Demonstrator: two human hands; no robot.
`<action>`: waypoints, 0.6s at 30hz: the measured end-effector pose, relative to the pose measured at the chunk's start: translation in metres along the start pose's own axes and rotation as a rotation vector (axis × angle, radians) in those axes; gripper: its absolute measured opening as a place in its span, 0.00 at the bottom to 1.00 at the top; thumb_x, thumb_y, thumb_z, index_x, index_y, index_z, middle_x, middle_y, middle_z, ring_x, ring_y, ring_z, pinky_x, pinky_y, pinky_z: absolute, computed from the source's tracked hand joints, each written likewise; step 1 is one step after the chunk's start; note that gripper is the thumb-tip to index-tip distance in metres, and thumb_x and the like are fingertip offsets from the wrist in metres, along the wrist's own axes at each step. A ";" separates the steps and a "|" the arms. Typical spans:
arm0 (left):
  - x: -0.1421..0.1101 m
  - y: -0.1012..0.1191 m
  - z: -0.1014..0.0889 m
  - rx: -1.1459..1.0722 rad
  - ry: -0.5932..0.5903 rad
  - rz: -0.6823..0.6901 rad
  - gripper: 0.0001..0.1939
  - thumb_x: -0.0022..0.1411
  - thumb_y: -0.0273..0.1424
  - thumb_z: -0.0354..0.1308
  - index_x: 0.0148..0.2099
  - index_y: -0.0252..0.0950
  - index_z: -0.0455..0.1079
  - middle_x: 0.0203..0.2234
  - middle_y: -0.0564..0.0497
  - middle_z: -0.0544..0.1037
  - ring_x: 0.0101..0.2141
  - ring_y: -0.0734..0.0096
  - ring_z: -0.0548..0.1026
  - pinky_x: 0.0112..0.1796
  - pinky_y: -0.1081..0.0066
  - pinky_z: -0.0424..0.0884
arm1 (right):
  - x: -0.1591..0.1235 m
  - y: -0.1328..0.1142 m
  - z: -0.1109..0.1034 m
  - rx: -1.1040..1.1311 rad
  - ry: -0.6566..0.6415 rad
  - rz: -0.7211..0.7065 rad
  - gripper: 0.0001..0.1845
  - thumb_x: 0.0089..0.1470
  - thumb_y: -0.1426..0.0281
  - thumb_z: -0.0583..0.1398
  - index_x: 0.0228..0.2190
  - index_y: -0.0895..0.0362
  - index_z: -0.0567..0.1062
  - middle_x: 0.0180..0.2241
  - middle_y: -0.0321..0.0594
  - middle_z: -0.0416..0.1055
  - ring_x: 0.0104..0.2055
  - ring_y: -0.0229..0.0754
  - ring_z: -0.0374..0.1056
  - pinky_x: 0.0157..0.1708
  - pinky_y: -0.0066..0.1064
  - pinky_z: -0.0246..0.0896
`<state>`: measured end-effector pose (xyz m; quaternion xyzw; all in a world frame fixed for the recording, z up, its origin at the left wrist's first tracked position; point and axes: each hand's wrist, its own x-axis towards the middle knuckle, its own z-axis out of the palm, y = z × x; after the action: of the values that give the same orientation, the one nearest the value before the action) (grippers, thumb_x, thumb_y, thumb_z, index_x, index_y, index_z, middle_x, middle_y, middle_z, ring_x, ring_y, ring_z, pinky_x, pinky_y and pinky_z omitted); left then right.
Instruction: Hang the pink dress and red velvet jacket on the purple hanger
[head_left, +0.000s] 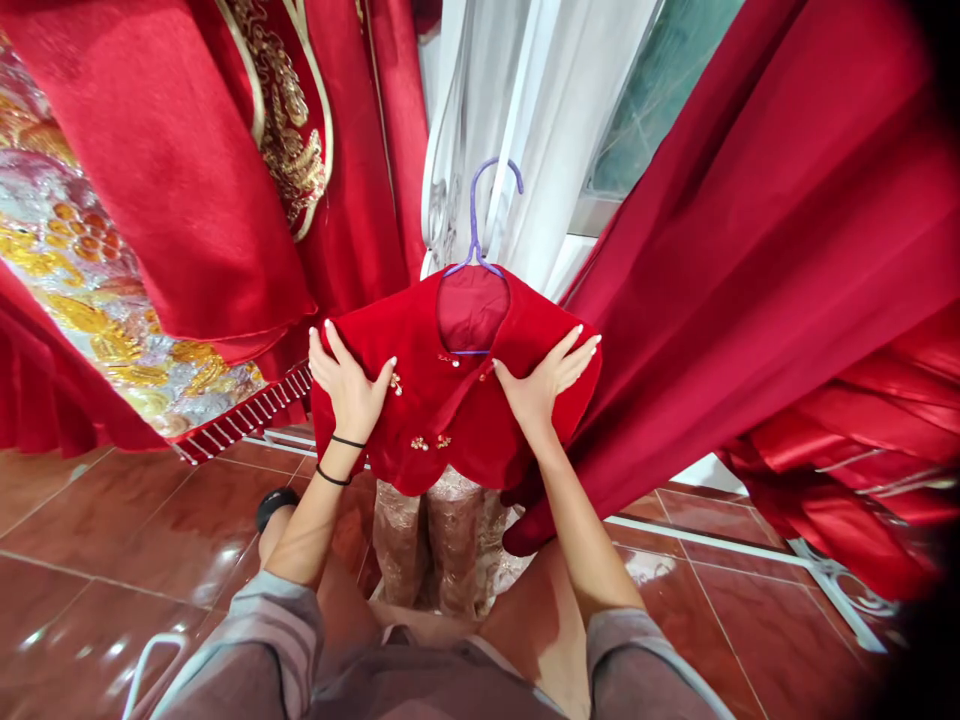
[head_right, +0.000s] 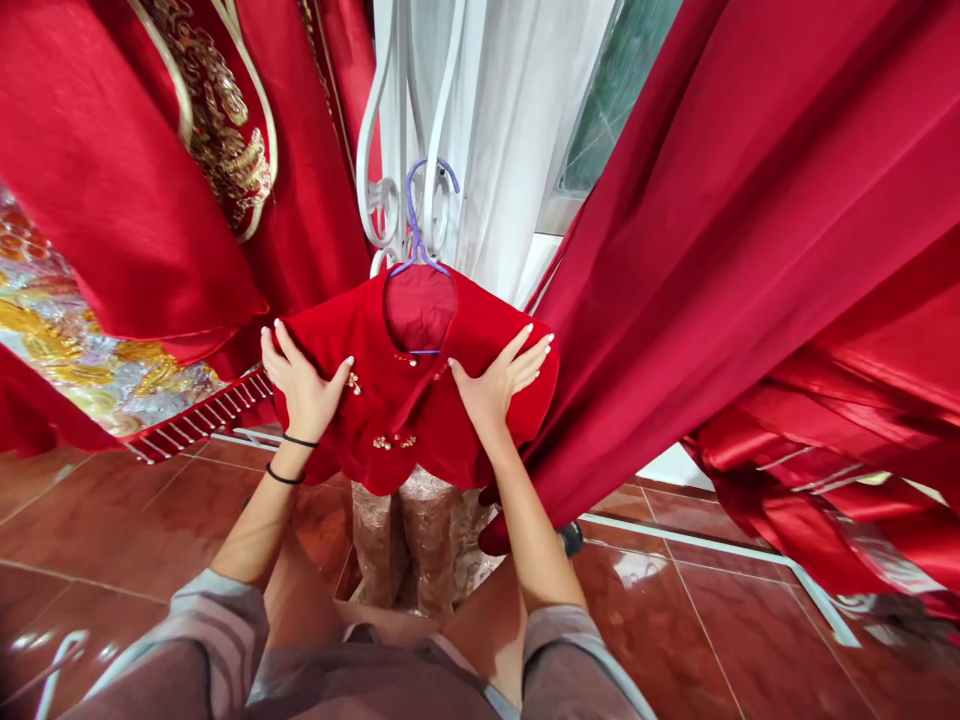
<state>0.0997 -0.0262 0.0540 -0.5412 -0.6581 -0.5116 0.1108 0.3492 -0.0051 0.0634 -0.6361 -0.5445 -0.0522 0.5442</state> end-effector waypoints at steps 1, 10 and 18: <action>0.005 -0.002 -0.001 -0.011 -0.010 0.024 0.49 0.57 0.46 0.60 0.71 0.27 0.43 0.66 0.27 0.49 0.66 0.41 0.49 0.63 0.47 0.48 | 0.008 0.000 0.004 -0.016 -0.009 0.029 0.65 0.41 0.52 0.67 0.67 0.62 0.39 0.69 0.64 0.23 0.71 0.69 0.24 0.61 0.70 0.30; 0.065 -0.030 -0.050 -0.410 -0.279 0.051 0.20 0.61 0.35 0.49 0.49 0.31 0.75 0.43 0.40 0.80 0.46 0.56 0.76 0.52 0.56 0.70 | 0.061 0.026 -0.039 0.088 0.007 -0.052 0.21 0.55 0.71 0.51 0.46 0.56 0.78 0.50 0.47 0.75 0.54 0.52 0.68 0.59 0.56 0.52; 0.104 -0.074 -0.067 -1.096 -0.805 -0.522 0.06 0.51 0.30 0.66 0.32 0.33 0.77 0.25 0.44 0.78 0.25 0.65 0.76 0.29 0.65 0.75 | 0.146 0.031 -0.100 0.417 -0.715 0.178 0.09 0.49 0.66 0.64 0.31 0.59 0.80 0.27 0.41 0.78 0.30 0.43 0.73 0.40 0.39 0.69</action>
<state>-0.0298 -0.0090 0.1164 -0.4908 -0.4048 -0.5387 -0.5523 0.4837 0.0188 0.1805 -0.5351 -0.6408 0.3304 0.4403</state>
